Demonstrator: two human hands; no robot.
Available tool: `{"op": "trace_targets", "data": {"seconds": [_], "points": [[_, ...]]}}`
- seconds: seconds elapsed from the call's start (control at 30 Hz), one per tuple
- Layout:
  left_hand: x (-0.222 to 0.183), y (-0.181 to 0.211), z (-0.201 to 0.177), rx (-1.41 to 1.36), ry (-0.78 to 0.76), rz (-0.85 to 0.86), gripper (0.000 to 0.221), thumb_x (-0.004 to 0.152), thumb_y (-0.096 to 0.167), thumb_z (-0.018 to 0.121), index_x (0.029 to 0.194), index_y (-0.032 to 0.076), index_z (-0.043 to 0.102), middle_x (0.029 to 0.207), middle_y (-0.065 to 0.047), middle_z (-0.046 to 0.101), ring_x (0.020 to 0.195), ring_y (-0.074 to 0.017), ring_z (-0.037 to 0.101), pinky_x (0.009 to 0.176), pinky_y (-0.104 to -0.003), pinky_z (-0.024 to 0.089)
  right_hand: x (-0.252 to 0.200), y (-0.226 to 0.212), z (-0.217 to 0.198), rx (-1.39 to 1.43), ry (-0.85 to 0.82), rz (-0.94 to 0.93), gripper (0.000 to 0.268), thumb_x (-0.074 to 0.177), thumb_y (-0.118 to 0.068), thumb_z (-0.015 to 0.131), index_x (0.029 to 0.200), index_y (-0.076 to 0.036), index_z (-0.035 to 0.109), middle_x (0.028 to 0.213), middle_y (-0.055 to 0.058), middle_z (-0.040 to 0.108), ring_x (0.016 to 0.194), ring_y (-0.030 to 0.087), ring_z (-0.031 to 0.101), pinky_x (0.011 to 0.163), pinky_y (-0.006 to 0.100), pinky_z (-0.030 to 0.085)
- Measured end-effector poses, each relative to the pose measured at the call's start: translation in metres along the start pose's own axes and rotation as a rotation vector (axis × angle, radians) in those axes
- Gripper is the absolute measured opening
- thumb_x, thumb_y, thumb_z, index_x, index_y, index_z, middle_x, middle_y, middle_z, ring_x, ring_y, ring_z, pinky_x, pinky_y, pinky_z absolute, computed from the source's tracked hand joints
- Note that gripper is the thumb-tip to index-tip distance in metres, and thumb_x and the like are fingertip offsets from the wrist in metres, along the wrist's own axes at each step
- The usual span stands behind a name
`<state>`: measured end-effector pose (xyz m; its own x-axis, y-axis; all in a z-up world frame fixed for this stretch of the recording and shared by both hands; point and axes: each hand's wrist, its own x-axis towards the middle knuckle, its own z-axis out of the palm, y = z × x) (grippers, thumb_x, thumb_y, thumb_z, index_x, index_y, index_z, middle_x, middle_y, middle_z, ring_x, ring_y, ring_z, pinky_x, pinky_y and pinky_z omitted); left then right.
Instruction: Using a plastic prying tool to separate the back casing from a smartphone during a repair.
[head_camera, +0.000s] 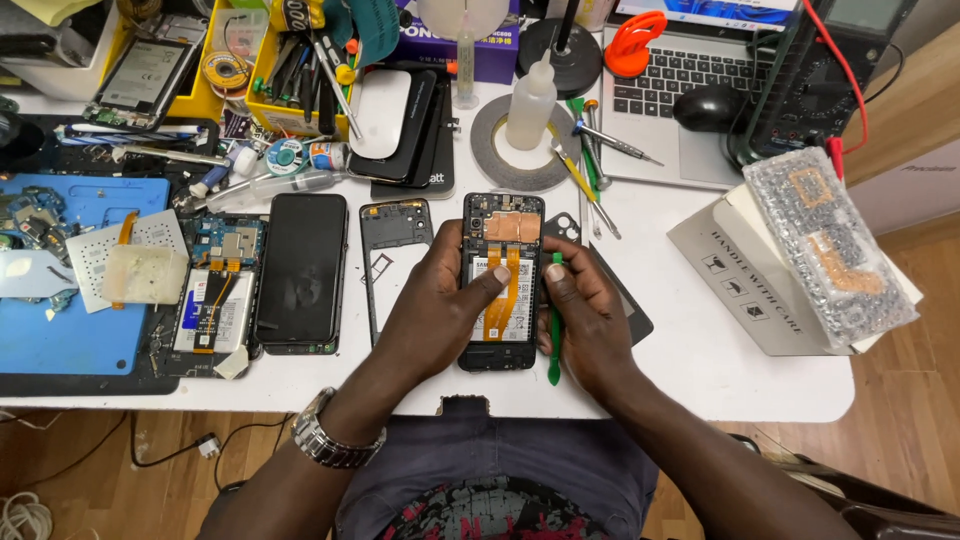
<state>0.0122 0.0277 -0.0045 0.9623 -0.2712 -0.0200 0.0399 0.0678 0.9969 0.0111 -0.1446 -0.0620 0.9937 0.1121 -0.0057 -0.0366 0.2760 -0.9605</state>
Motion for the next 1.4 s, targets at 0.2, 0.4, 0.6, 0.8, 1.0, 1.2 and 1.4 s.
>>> {"op": "trace_targets", "data": {"seconds": [0.2, 0.4, 0.6, 0.8, 1.0, 1.2, 1.4], "points": [[0.003, -0.014, 0.026, -0.400, 0.117, 0.050, 0.059, 0.095, 0.026, 0.062, 0.143, 0.000, 0.041, 0.119, -0.024, 0.065, 0.108, -0.0317, 0.065, 0.101, -0.049, 0.052, 0.000, -0.041, -0.009, -0.023, 0.040, -0.022, 0.032, 0.106, -0.015, 0.044, 0.134, -0.002, 0.051, 0.088, 0.009, 0.061, 0.048, 0.014, 0.060, 0.029, 0.024, 0.053], [-0.004, -0.020, 0.042, -0.530, 0.242, 0.071, 0.054, 0.095, 0.025, 0.063, 0.139, 0.004, 0.042, 0.116, -0.015, 0.066, 0.108, -0.0223, 0.064, 0.101, -0.043, 0.053, 0.005, -0.041, -0.021, -0.004, 0.021, 0.009, 0.030, 0.106, -0.013, 0.041, 0.131, 0.001, 0.048, 0.093, 0.021, 0.070, 0.061, 0.023, 0.073, 0.029, 0.028, 0.056], [-0.001, -0.029, 0.040, -0.510, 0.291, 0.052, 0.054, 0.094, 0.020, 0.060, 0.141, 0.002, 0.041, 0.117, -0.021, 0.067, 0.108, -0.0273, 0.066, 0.104, -0.048, 0.051, 0.013, -0.026, -0.023, 0.042, 0.006, 0.085, 0.028, 0.107, -0.010, 0.038, 0.129, 0.003, 0.048, 0.088, 0.023, 0.069, 0.058, 0.025, 0.072, 0.029, 0.029, 0.056], [-0.001, -0.025, 0.036, -0.423, 0.325, 0.046, 0.054, 0.096, 0.024, 0.058, 0.144, 0.006, 0.040, 0.127, -0.018, 0.063, 0.118, -0.0283, 0.063, 0.109, -0.050, 0.048, 0.010, -0.068, -0.026, -0.070, 0.031, 0.010, 0.028, 0.105, -0.011, 0.040, 0.129, 0.001, 0.047, 0.096, 0.027, 0.071, 0.066, 0.029, 0.075, 0.039, 0.031, 0.062], [-0.003, -0.037, 0.031, -0.174, 0.269, 0.039, 0.059, 0.098, 0.024, 0.053, 0.150, 0.004, 0.034, 0.140, -0.024, 0.053, 0.129, -0.0359, 0.054, 0.115, -0.056, 0.037, 0.006, -0.111, -0.053, -0.747, 0.178, -0.164, 0.020, 0.103, -0.003, 0.055, 0.121, 0.002, 0.059, 0.082, 0.020, 0.071, 0.042, 0.020, 0.060, 0.033, 0.026, 0.045], [-0.007, -0.041, 0.034, -0.184, 0.248, 0.013, 0.062, 0.097, 0.025, 0.054, 0.152, 0.005, 0.032, 0.146, -0.025, 0.048, 0.136, -0.0384, 0.047, 0.116, -0.059, 0.032, 0.002, -0.115, -0.065, -1.374, 0.245, 0.050, 0.032, 0.100, -0.006, 0.055, 0.131, -0.007, 0.064, 0.098, 0.017, 0.077, 0.076, 0.040, 0.073, 0.063, 0.048, 0.056], [-0.002, -0.074, 0.022, -0.213, 0.272, 0.012, 0.062, 0.096, 0.025, 0.055, 0.150, 0.005, 0.033, 0.140, -0.024, 0.048, 0.128, -0.0349, 0.049, 0.112, -0.056, 0.036, 0.010, -0.088, -0.082, -1.616, 0.185, 0.090, 0.036, 0.098, -0.009, 0.054, 0.133, -0.017, 0.058, 0.110, 0.013, 0.076, 0.095, 0.044, 0.072, 0.080, 0.057, 0.059]]}}
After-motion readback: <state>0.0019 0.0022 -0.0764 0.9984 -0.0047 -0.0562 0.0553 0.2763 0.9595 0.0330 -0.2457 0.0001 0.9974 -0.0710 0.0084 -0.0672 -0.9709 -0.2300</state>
